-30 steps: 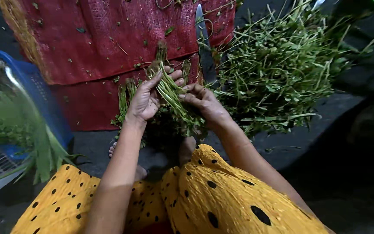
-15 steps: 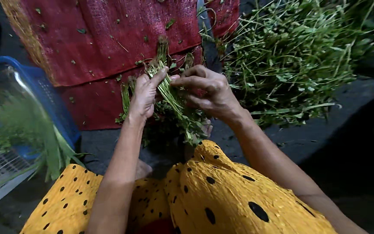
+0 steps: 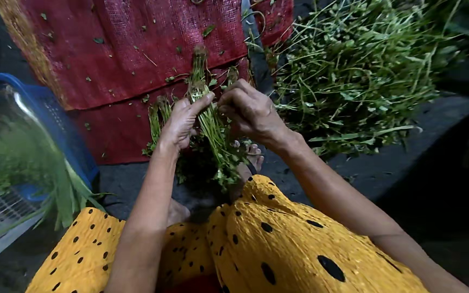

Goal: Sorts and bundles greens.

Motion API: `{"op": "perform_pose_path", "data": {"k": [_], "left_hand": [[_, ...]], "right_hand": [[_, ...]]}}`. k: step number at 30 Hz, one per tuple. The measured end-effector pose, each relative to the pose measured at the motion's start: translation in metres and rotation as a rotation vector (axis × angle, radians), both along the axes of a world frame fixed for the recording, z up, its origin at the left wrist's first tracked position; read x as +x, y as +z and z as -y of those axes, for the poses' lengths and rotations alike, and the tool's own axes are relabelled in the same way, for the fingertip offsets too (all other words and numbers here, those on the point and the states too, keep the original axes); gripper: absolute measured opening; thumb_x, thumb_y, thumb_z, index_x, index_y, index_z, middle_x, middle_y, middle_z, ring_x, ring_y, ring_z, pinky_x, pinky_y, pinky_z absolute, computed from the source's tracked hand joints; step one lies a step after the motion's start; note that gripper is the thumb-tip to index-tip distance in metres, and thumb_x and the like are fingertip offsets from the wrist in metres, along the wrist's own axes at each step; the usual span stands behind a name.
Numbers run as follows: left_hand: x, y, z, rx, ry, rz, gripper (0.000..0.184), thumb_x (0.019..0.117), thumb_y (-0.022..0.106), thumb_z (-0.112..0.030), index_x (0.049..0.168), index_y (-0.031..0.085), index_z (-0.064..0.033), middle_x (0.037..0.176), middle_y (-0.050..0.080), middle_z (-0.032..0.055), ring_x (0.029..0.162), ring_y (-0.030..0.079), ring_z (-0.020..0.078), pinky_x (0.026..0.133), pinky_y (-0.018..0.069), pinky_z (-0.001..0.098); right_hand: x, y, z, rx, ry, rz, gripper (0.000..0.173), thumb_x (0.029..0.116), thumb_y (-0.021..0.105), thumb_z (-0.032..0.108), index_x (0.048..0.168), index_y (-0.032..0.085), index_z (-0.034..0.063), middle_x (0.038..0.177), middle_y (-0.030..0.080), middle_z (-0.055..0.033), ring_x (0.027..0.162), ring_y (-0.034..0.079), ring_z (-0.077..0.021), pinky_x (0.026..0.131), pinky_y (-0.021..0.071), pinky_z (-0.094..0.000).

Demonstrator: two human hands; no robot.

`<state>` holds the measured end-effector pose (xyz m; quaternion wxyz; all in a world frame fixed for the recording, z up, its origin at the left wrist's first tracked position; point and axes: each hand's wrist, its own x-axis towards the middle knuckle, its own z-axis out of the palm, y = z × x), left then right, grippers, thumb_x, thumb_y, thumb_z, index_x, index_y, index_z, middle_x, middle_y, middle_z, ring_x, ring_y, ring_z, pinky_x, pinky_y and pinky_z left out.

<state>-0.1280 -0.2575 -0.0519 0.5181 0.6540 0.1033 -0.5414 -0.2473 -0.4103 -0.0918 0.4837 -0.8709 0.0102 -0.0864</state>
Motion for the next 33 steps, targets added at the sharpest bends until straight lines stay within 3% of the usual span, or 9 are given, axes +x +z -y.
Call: {"op": "perform_pose_path", "data": {"k": [5,8,10,13,16,19,25,31,33], "left_hand": [[-0.004,-0.006,-0.003,-0.066,-0.078,-0.055,0.028,0.1090,0.050,-0.027,0.124,0.060,-0.0064,0.097,0.078,0.0090,0.080,0.074,0.0127,0.058,0.0557,0.0235],[-0.007,-0.008,-0.001,-0.060,-0.039,-0.076,0.028,0.1084,0.051,-0.027,0.125,0.059,-0.0063,0.098,0.078,0.0100,0.081,0.074,0.0138,0.059,0.0562,0.0236],[-0.007,-0.009,0.000,-0.064,0.015,-0.106,0.027,0.1085,0.051,-0.025,0.126,0.058,-0.0050,0.103,0.078,0.0120,0.085,0.076,0.0166,0.063,0.0584,0.0255],[-0.006,-0.011,0.002,-0.056,0.056,-0.125,0.029,0.1084,0.051,-0.025,0.128,0.056,-0.0045,0.105,0.077,0.0130,0.088,0.076,0.0188,0.067,0.0600,0.0281],[-0.008,-0.013,0.006,-0.018,0.053,-0.100,0.028,0.1074,0.053,-0.026,0.128,0.057,-0.0064,0.105,0.077,0.0108,0.088,0.075,0.0186,0.066,0.0608,0.0301],[-0.011,-0.012,0.010,0.034,0.048,-0.051,0.024,0.1044,0.059,-0.026,0.121,0.059,-0.0089,0.095,0.069,0.0044,0.078,0.067,0.0118,0.064,0.0559,0.0277],[-0.012,-0.015,0.006,0.053,0.012,-0.030,0.029,0.1074,0.052,-0.032,0.121,0.061,-0.0088,0.095,0.068,0.0045,0.077,0.066,0.0107,0.061,0.0545,0.0261],[-0.014,-0.017,0.006,0.080,0.039,-0.056,0.030,0.1098,0.045,-0.033,0.121,0.062,-0.0099,0.097,0.071,0.0050,0.079,0.067,0.0120,0.062,0.0537,0.0274],[-0.013,-0.015,0.009,0.098,0.049,-0.054,0.031,0.1100,0.045,-0.032,0.122,0.060,-0.0088,0.098,0.072,0.0061,0.081,0.067,0.0128,0.063,0.0537,0.0285]], "right_hand": [[-0.005,0.004,0.016,0.456,-0.332,-0.296,0.027,0.1070,0.049,0.021,0.117,0.059,-0.0010,0.098,0.065,-0.0062,0.080,0.066,-0.0103,0.070,0.0586,-0.0310],[-0.019,0.004,0.045,0.208,-0.630,-0.361,0.028,0.1033,0.057,0.022,0.119,0.063,-0.0005,0.097,0.066,-0.0088,0.078,0.064,-0.0133,0.071,0.0567,-0.0336],[-0.029,0.013,0.062,-0.177,-0.711,-0.488,0.038,0.0959,0.058,0.013,0.131,0.056,-0.0025,0.117,0.066,-0.0223,0.100,0.067,-0.0340,0.084,0.0545,-0.0513],[-0.037,0.030,0.063,-0.323,-0.582,-0.566,0.063,0.0868,0.062,0.002,0.148,0.046,-0.0012,0.158,0.033,-0.0333,0.138,0.043,-0.0533,0.105,0.0419,-0.0658],[-0.038,0.037,0.030,-0.113,-0.291,-0.321,0.037,0.0951,0.062,0.017,0.128,0.066,0.0013,0.131,0.061,-0.0239,0.123,0.057,-0.0395,0.099,0.0502,-0.0525],[-0.028,0.020,-0.007,-0.046,-0.066,-0.109,0.034,0.0913,0.075,0.022,0.123,0.073,0.0090,0.116,0.067,-0.0174,0.110,0.061,-0.0362,0.091,0.0522,-0.0507],[-0.010,-0.010,-0.017,-0.155,-0.054,0.092,0.014,0.0972,0.069,0.021,0.099,0.080,0.0117,0.096,0.073,-0.0117,0.094,0.065,-0.0322,0.082,0.0472,-0.0505],[-0.014,-0.006,-0.010,0.091,-0.127,-0.036,0.024,0.1001,0.053,0.012,0.110,0.070,-0.0010,0.107,0.070,-0.0148,0.103,0.066,-0.0249,0.091,0.0553,-0.0403],[-0.019,-0.002,-0.012,0.037,-0.166,-0.052,0.028,0.0971,0.059,0.024,0.102,0.072,-0.0002,0.096,0.070,-0.0149,0.093,0.065,-0.0262,0.081,0.0530,-0.0418]]}}
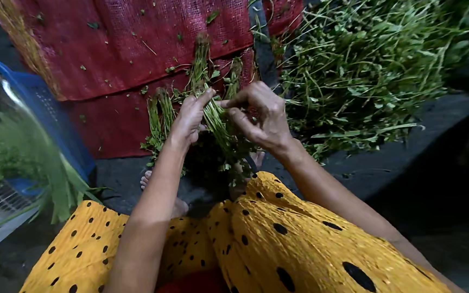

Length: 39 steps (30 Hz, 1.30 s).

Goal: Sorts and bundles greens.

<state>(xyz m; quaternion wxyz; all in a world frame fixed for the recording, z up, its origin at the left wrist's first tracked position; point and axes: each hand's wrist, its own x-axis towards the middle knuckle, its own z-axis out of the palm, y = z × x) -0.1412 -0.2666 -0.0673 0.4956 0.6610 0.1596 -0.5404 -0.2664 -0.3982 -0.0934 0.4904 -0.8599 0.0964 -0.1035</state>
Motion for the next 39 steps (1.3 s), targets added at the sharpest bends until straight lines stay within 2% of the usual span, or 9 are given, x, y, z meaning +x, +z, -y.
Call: {"op": "perform_pose_path", "data": {"k": [3,6,12,17,25,29,33,36,39], "left_hand": [[-0.003,0.003,0.007,0.019,-0.009,0.046,0.029,0.1096,0.047,-0.031,0.124,0.057,-0.0086,0.099,0.072,0.0055,0.081,0.068,0.0116,0.065,0.0554,0.0279],[-0.004,0.003,0.010,0.069,-0.086,0.074,0.036,0.1091,0.048,-0.035,0.131,0.056,-0.0073,0.109,0.064,0.0106,0.091,0.062,0.0184,0.072,0.0523,0.0369],[0.003,0.003,-0.001,-0.092,-0.117,0.007,0.048,0.1071,0.050,-0.043,0.146,0.047,-0.0148,0.128,0.063,0.0106,0.113,0.062,0.0225,0.089,0.0539,0.0469],[0.002,-0.026,-0.016,-0.426,-0.196,0.025,0.048,0.1033,0.061,-0.021,0.145,0.045,-0.0033,0.128,0.062,0.0093,0.111,0.063,0.0132,0.096,0.0542,0.0321],[0.001,-0.032,-0.018,-0.462,-0.242,-0.041,0.018,0.1095,0.042,-0.011,0.118,0.054,-0.0014,0.073,0.050,-0.0047,0.061,0.051,0.0048,0.063,0.0516,0.0218],[0.003,-0.021,-0.017,-0.302,-0.495,-0.057,0.031,0.1120,0.040,-0.019,0.136,0.047,-0.0023,0.078,0.048,0.0009,0.062,0.049,0.0092,0.059,0.0481,0.0244],[0.003,-0.024,-0.025,-0.379,-0.351,-0.116,0.017,0.1120,0.039,-0.018,0.115,0.051,-0.0058,0.067,0.042,-0.0047,0.054,0.046,0.0061,0.056,0.0495,0.0217],[0.006,-0.016,-0.024,-0.374,-0.322,-0.166,0.019,0.1126,0.037,-0.019,0.110,0.052,-0.0069,0.065,0.041,-0.0056,0.053,0.046,0.0059,0.056,0.0513,0.0221],[0.003,-0.008,-0.014,-0.310,-0.395,-0.110,0.021,0.1125,0.039,-0.021,0.120,0.051,-0.0052,0.069,0.043,-0.0031,0.054,0.048,0.0072,0.054,0.0508,0.0230]], "right_hand": [[-0.002,0.000,-0.010,-0.242,0.021,-0.096,0.048,0.0974,0.063,0.050,0.090,0.069,0.0031,0.083,0.066,-0.0162,0.082,0.063,-0.0366,0.069,0.0465,-0.0525],[0.003,-0.007,-0.018,-0.305,0.067,-0.144,0.037,0.1050,0.056,0.034,0.093,0.067,0.0011,0.085,0.066,-0.0181,0.085,0.065,-0.0388,0.067,0.0475,-0.0529],[0.006,0.007,-0.003,0.306,0.011,-0.344,0.029,0.1089,0.049,0.028,0.102,0.065,0.0049,0.078,0.060,-0.0026,0.062,0.054,-0.0068,0.058,0.0478,-0.0249],[0.013,0.004,0.014,0.628,-0.078,-0.399,0.021,0.1071,0.050,0.024,0.100,0.063,0.0099,0.082,0.064,0.0068,0.068,0.058,0.0002,0.063,0.0509,-0.0195],[0.011,0.004,0.028,0.735,-0.121,-0.448,0.017,0.1066,0.047,0.021,0.099,0.061,0.0148,0.081,0.061,0.0091,0.060,0.052,0.0003,0.057,0.0474,-0.0180],[0.002,0.015,0.052,0.769,-0.236,-0.392,0.022,0.1050,0.043,0.021,0.096,0.063,0.0201,0.077,0.061,0.0124,0.060,0.053,0.0007,0.057,0.0484,-0.0188],[-0.028,0.039,0.098,0.266,-0.366,-0.423,0.008,0.1025,0.055,0.024,0.102,0.063,0.0218,0.085,0.064,0.0106,0.065,0.060,-0.0022,0.061,0.0541,-0.0224],[-0.042,0.059,0.102,-0.283,-0.329,-0.676,0.059,0.0971,0.068,0.030,0.146,0.047,0.0057,0.141,0.053,-0.0260,0.121,0.058,-0.0432,0.098,0.0465,-0.0644],[-0.024,0.062,0.066,-0.254,-0.162,-0.513,0.040,0.1053,0.056,0.037,0.125,0.061,0.0023,0.113,0.066,-0.0205,0.095,0.068,-0.0305,0.081,0.0572,-0.0490]]}}
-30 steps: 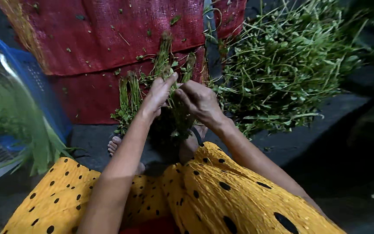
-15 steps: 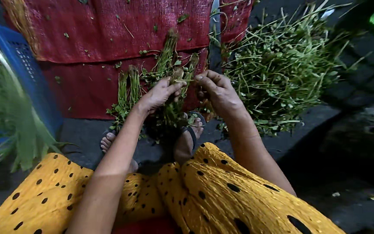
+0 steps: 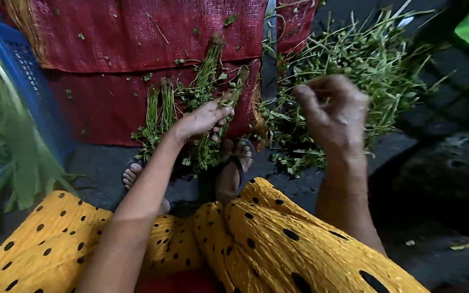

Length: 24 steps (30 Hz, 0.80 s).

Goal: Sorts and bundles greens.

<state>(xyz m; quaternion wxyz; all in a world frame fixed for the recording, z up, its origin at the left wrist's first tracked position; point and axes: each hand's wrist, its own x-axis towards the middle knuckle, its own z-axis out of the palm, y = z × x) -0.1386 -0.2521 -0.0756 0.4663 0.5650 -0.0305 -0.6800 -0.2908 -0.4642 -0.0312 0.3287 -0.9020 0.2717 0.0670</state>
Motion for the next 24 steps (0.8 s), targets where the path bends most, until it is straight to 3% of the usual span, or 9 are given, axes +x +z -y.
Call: {"op": "perform_pose_path", "data": {"k": [2,3,5,9,16,18,20,22,24], "left_hand": [[-0.007,0.003,0.005,0.043,-0.116,0.191,0.029,0.1125,0.040,-0.025,0.131,0.051,-0.0048,0.081,0.052,0.0030,0.065,0.055,0.0112,0.060,0.0528,0.0271],[-0.007,0.005,0.008,0.064,-0.196,0.325,0.035,0.1123,0.040,-0.023,0.139,0.050,-0.0026,0.095,0.060,0.0103,0.079,0.061,0.0173,0.071,0.0549,0.0340],[-0.008,0.011,0.014,0.098,-0.319,0.534,0.034,0.1078,0.040,-0.010,0.138,0.049,0.0040,0.118,0.064,0.0231,0.106,0.066,0.0317,0.093,0.0522,0.0498],[-0.010,0.021,0.015,0.164,-0.435,0.697,0.035,0.1088,0.039,-0.010,0.139,0.043,0.0072,0.119,0.063,0.0278,0.115,0.064,0.0384,0.100,0.0500,0.0531],[-0.001,0.020,0.010,0.043,-0.526,0.629,0.034,0.1117,0.038,-0.019,0.131,0.052,0.0054,0.114,0.064,0.0247,0.107,0.064,0.0360,0.095,0.0497,0.0534],[0.002,0.016,0.007,0.036,-0.523,0.565,0.037,0.1130,0.037,-0.026,0.130,0.053,0.0030,0.113,0.064,0.0219,0.104,0.065,0.0320,0.094,0.0504,0.0504],[0.002,0.011,0.004,0.030,-0.481,0.469,0.038,0.1131,0.036,-0.029,0.133,0.054,-0.0018,0.105,0.063,0.0153,0.090,0.063,0.0230,0.083,0.0524,0.0415],[0.001,0.011,0.002,0.033,-0.417,0.353,0.038,0.1129,0.038,-0.031,0.136,0.053,-0.0053,0.093,0.058,0.0097,0.072,0.056,0.0158,0.065,0.0495,0.0322],[-0.001,0.013,0.004,0.019,-0.406,0.279,0.041,0.1126,0.039,-0.031,0.144,0.048,-0.0053,0.094,0.059,0.0094,0.073,0.058,0.0145,0.067,0.0530,0.0306]], "right_hand": [[0.014,-0.008,-0.033,0.179,0.145,0.115,0.033,0.1056,0.057,0.032,0.117,0.063,0.0013,0.103,0.067,-0.0141,0.087,0.069,-0.0210,0.077,0.0597,-0.0412],[0.023,-0.016,-0.044,0.212,0.187,0.133,0.035,0.1042,0.059,0.032,0.117,0.065,-0.0003,0.105,0.068,-0.0158,0.088,0.069,-0.0239,0.079,0.0590,-0.0453],[0.034,-0.036,-0.059,0.167,0.213,0.182,0.039,0.1021,0.062,0.036,0.114,0.068,-0.0007,0.101,0.070,-0.0167,0.086,0.069,-0.0270,0.077,0.0573,-0.0473],[0.041,-0.046,-0.069,0.131,0.211,0.222,0.027,0.1034,0.061,0.024,0.101,0.071,-0.0010,0.091,0.072,-0.0160,0.080,0.071,-0.0273,0.075,0.0571,-0.0473],[0.035,-0.040,-0.027,0.288,0.304,0.293,0.030,0.1047,0.055,0.021,0.104,0.069,-0.0049,0.089,0.068,-0.0133,0.073,0.062,-0.0123,0.069,0.0543,-0.0309],[0.030,-0.032,-0.003,0.138,0.145,0.175,0.036,0.1063,0.052,0.028,0.108,0.068,-0.0040,0.092,0.068,-0.0164,0.078,0.065,-0.0186,0.075,0.0552,-0.0384],[0.025,-0.027,0.021,-0.084,0.004,-0.005,0.037,0.1055,0.054,0.031,0.114,0.066,-0.0031,0.101,0.069,-0.0250,0.090,0.068,-0.0362,0.081,0.0523,-0.0559],[0.025,-0.021,0.033,-0.168,-0.072,-0.184,0.042,0.0990,0.059,0.020,0.135,0.059,-0.0001,0.132,0.058,-0.0324,0.124,0.054,-0.0519,0.100,0.0410,-0.0696],[0.028,-0.017,0.033,-0.128,-0.043,-0.147,0.061,0.0992,0.061,0.024,0.154,0.042,0.0035,0.152,0.042,-0.0308,0.142,0.038,-0.0493,0.113,0.0335,-0.0638]]}}
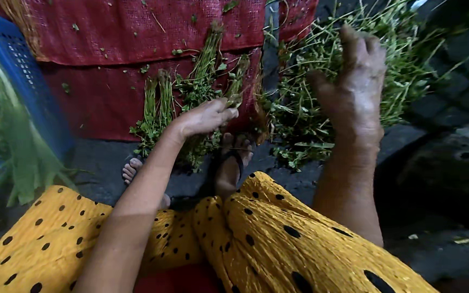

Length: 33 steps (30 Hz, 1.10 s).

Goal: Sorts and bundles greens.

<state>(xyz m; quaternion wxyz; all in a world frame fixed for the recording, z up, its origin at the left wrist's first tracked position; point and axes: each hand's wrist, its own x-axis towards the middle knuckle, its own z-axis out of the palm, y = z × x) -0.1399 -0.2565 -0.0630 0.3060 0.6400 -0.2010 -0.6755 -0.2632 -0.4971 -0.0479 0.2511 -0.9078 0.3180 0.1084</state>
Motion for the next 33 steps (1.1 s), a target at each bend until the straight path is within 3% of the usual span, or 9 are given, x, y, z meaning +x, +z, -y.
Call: {"op": "perform_pose_path", "data": {"k": [2,5,12,14,18,20,23,27,33], "left_hand": [[-0.004,0.001,0.003,-0.043,-0.053,0.010,0.040,0.1119,0.042,-0.028,0.141,0.048,-0.0014,0.098,0.063,0.0112,0.081,0.063,0.0153,0.077,0.0558,0.0327],[-0.007,0.002,0.007,-0.116,-0.134,0.091,0.036,0.1087,0.050,-0.022,0.134,0.056,0.0023,0.112,0.068,0.0171,0.102,0.068,0.0227,0.095,0.0531,0.0437],[-0.002,0.029,-0.009,-0.114,0.281,0.064,0.014,0.1007,0.056,-0.003,0.111,0.065,-0.0087,0.092,0.063,-0.0063,0.084,0.059,-0.0038,0.078,0.0516,0.0173],[0.001,0.019,-0.007,-0.152,0.416,-0.049,0.017,0.1032,0.050,-0.003,0.116,0.060,-0.0080,0.096,0.064,-0.0048,0.087,0.061,-0.0003,0.080,0.0539,0.0197],[0.010,0.005,-0.004,-0.206,0.852,-0.247,0.025,0.1104,0.041,-0.016,0.128,0.055,-0.0070,0.106,0.070,0.0025,0.096,0.068,0.0109,0.086,0.0581,0.0300],[0.021,0.001,-0.008,-0.246,1.035,-0.338,0.029,0.1127,0.036,-0.021,0.127,0.055,-0.0049,0.114,0.074,0.0110,0.103,0.073,0.0200,0.090,0.0600,0.0347],[0.031,-0.006,-0.016,-0.324,1.169,-0.472,0.033,0.1137,0.032,-0.025,0.126,0.055,-0.0065,0.127,0.070,0.0138,0.116,0.069,0.0260,0.098,0.0572,0.0408],[0.018,-0.015,-0.015,-0.486,1.285,-0.639,0.028,0.1114,0.040,-0.023,0.124,0.062,-0.0106,0.125,0.071,0.0098,0.115,0.069,0.0250,0.096,0.0581,0.0430],[0.014,-0.008,-0.009,-0.377,1.397,-0.551,0.026,0.1114,0.038,-0.016,0.123,0.060,-0.0088,0.114,0.074,0.0131,0.107,0.073,0.0273,0.093,0.0601,0.0435]], "right_hand": [[0.009,0.000,-0.009,0.125,0.080,0.155,0.059,0.1069,0.047,0.041,0.155,0.042,0.0066,0.154,0.046,-0.0220,0.142,0.046,-0.0324,0.116,0.0401,-0.0465],[0.031,-0.003,-0.043,0.435,0.199,0.239,0.057,0.1111,0.029,0.042,0.151,0.048,0.0063,0.149,0.053,-0.0172,0.135,0.053,-0.0232,0.114,0.0422,-0.0423],[0.058,-0.022,-0.107,0.577,0.524,0.230,0.068,0.1078,0.025,0.057,0.154,0.047,0.0122,0.147,0.056,-0.0141,0.138,0.051,-0.0308,0.112,0.0408,-0.0545],[0.066,-0.022,-0.099,0.744,0.386,0.268,0.067,0.1078,0.030,0.054,0.157,0.040,0.0091,0.152,0.052,-0.0108,0.140,0.049,-0.0212,0.116,0.0410,-0.0432],[0.055,-0.025,-0.089,1.045,0.037,0.280,0.066,0.1027,0.055,0.037,0.157,0.032,0.0081,0.130,0.063,-0.0069,0.102,0.066,-0.0117,0.083,0.0584,-0.0317],[0.038,-0.029,-0.094,1.142,0.018,0.220,0.064,0.0959,0.067,0.023,0.150,0.039,0.0064,0.123,0.066,-0.0064,0.097,0.069,-0.0118,0.084,0.0610,-0.0311],[0.020,-0.030,-0.109,1.265,-0.192,0.197,0.043,0.1008,0.059,0.015,0.142,0.048,0.0065,0.101,0.070,-0.0119,0.080,0.073,-0.0214,0.070,0.0648,-0.0380],[0.019,-0.030,-0.128,1.242,-0.353,0.306,0.019,0.1026,0.056,0.014,0.121,0.052,0.0079,0.087,0.064,-0.0019,0.068,0.066,-0.0111,0.062,0.0611,-0.0297],[0.022,-0.030,-0.130,1.237,-0.412,0.267,0.020,0.1056,0.054,0.021,0.121,0.057,0.0087,0.097,0.067,-0.0026,0.079,0.067,-0.0101,0.070,0.0599,-0.0290]]}}
